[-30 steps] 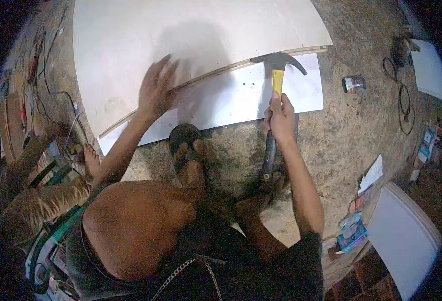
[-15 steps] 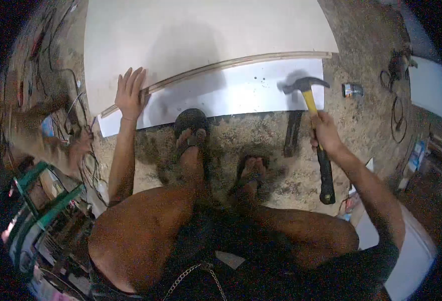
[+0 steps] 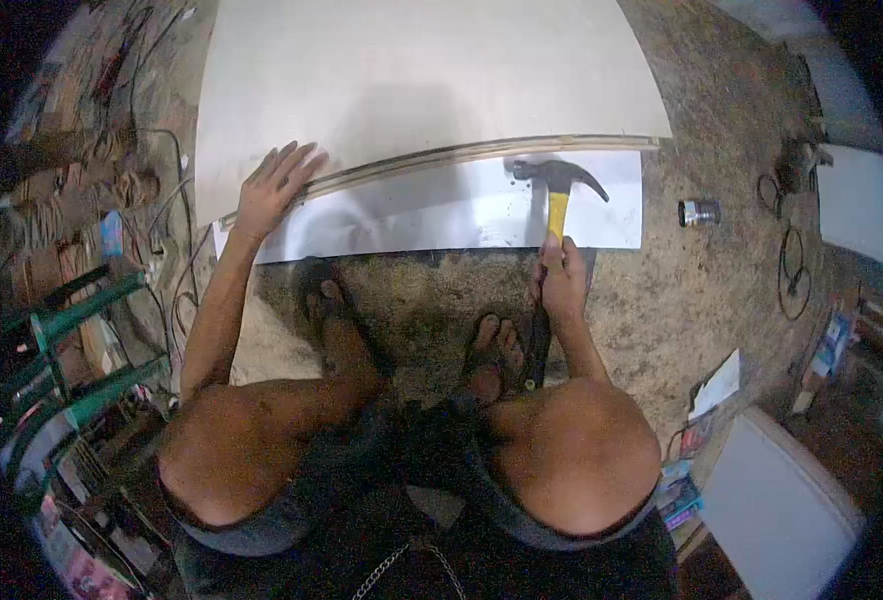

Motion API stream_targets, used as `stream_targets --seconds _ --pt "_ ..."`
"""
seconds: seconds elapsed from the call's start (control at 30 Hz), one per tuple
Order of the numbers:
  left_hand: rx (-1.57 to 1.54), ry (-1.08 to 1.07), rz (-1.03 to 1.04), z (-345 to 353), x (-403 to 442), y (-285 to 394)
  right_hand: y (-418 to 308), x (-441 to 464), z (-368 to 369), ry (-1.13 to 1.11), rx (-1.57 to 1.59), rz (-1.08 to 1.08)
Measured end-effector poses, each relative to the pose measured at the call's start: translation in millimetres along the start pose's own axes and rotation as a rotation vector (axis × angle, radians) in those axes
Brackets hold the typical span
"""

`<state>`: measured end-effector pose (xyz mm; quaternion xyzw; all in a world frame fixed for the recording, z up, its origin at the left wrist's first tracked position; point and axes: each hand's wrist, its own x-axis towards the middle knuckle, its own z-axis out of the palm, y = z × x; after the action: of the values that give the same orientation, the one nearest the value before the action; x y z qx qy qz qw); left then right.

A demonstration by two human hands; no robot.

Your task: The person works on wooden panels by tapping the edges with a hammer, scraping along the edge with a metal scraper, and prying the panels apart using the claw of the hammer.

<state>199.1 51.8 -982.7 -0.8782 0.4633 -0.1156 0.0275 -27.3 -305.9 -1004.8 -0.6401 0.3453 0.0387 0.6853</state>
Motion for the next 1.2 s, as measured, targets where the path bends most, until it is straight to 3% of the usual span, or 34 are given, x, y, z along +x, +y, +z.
stream_targets --seconds 0.1,0.23,0.57,0.73,0.87,1.03,1.1,1.17,1.2 --pt "0.025 -0.017 0.176 2 6 -7 -8 2 11 0.071 0.047 0.025" --pt "-0.051 -0.096 0.234 -15 13 -12 0 14 15 0.134 0.087 -0.056" --pt "-0.102 -0.181 0.447 -16 22 -18 -16 20 56 0.143 0.127 0.023" --pt "-0.077 -0.177 0.391 -23 32 -13 8 31 71 0.193 -0.166 -0.156" --pt "-0.204 -0.131 0.346 -28 32 -11 -12 28 91 0.228 -0.109 -0.07" --pt "-0.311 -0.043 0.297 -22 27 -12 -36 14 110 0.208 0.191 0.005" --pt "-0.357 -0.02 0.292 -17 27 -14 -16 20 102 0.211 0.179 0.046" --pt "-0.371 -0.011 0.294 -16 28 -16 29 38 85 0.396 -0.633 -0.362" --pt "-0.372 -0.018 0.3 -16 24 -19 46 41 82 0.348 -0.535 -0.255"
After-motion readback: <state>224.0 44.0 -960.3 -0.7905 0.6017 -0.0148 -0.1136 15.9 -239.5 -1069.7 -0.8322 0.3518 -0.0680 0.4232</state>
